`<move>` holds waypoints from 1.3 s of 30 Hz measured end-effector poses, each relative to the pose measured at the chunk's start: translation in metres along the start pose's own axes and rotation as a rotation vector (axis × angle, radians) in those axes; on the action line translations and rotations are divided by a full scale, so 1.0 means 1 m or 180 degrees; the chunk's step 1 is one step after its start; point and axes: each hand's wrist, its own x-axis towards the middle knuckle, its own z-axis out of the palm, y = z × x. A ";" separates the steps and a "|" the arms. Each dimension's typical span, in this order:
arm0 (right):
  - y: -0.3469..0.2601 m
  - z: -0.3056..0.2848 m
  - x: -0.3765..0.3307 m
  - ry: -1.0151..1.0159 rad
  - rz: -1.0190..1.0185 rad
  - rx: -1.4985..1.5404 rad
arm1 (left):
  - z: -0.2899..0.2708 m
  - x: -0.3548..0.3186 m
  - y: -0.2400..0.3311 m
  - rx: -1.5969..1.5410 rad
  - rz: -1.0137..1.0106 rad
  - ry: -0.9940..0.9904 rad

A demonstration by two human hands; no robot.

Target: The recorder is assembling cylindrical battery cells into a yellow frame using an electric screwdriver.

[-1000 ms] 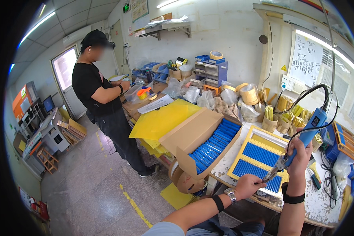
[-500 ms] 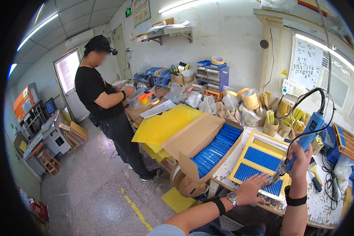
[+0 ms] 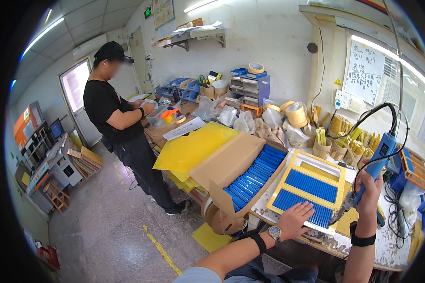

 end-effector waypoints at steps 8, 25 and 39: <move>0.004 0.012 -0.002 -0.0018 0.0083 0.0119 | -0.006 0.001 -0.001 0.0125 -0.0072 0.0095; 0.012 0.009 -0.008 -0.0076 0.0173 0.0292 | -0.004 0.008 0.004 -0.0082 0.0085 0.0393; 0.012 0.013 -0.005 -0.0164 0.0319 0.0339 | 0.000 0.016 0.005 0.0275 0.0044 0.0202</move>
